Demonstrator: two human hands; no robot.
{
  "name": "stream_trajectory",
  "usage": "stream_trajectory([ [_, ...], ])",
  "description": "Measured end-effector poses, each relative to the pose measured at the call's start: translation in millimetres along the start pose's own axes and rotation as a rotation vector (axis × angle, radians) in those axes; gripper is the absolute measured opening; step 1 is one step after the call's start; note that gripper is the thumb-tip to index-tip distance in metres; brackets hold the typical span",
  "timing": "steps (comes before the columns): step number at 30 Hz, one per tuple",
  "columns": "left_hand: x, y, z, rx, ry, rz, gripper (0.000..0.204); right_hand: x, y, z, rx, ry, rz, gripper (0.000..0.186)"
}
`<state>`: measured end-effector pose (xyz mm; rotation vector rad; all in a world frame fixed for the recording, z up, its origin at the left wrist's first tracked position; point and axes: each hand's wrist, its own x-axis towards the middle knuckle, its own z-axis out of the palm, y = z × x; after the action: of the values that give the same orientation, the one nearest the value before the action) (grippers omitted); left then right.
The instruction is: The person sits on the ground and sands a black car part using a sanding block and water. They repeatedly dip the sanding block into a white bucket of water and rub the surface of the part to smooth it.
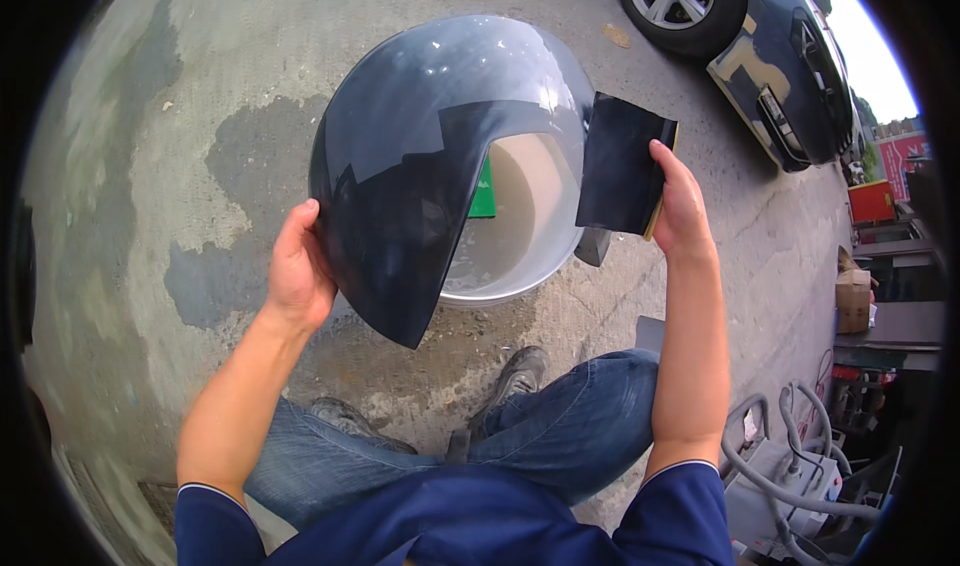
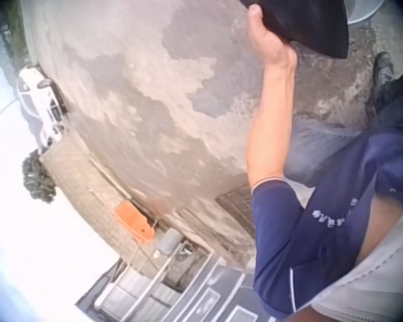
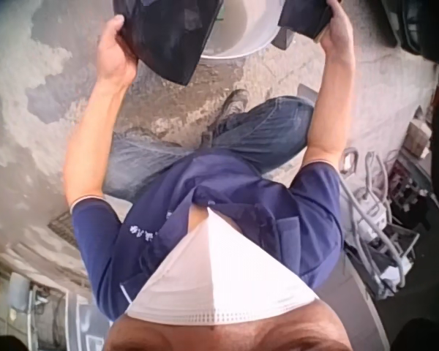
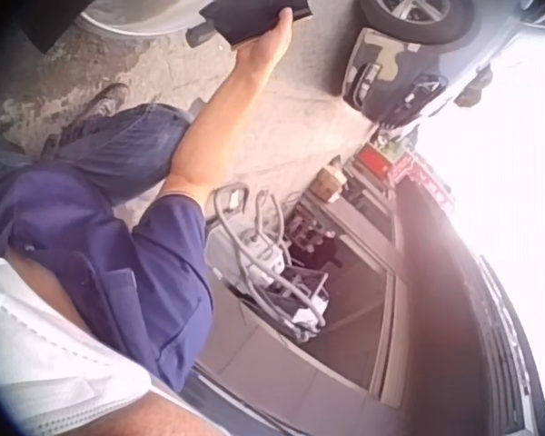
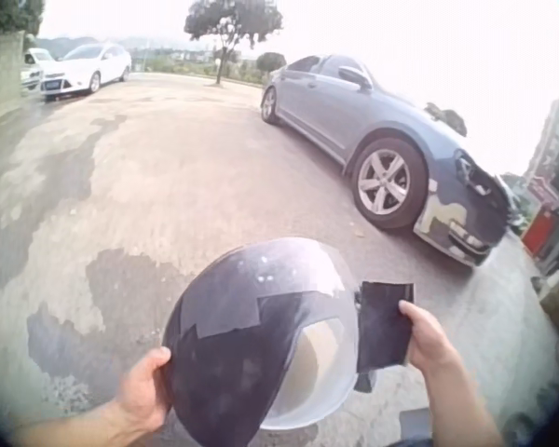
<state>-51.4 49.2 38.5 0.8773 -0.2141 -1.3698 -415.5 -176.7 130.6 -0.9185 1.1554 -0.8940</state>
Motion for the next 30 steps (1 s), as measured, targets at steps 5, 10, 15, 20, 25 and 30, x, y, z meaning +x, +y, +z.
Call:
stream_trajectory([
  [5,-28,-26,17,0.014,0.013,-0.004,0.064,7,5,2,-0.088,-0.017,0.012,0.038],
  [10,-67,-59,9,0.05,0.018,-0.106,0.061,10,12,11,-0.173,-0.037,0.046,0.036],
  [15,-92,-84,-6,0.195,0.036,-0.17,0.045,4,14,24,-0.255,-0.029,0.036,0.038],
  [20,-67,-63,5,0.439,0.096,0.093,0.036,3,14,23,-0.332,-0.021,0.029,0.038],
  [25,-31,-31,9,0.627,0.077,0.182,0.053,-1,13,30,-0.402,-0.056,0.015,0.038],
  [30,-22,-25,6,0.818,0.019,0.136,0.052,-5,1,35,-0.424,0.065,-0.164,0.034],
])
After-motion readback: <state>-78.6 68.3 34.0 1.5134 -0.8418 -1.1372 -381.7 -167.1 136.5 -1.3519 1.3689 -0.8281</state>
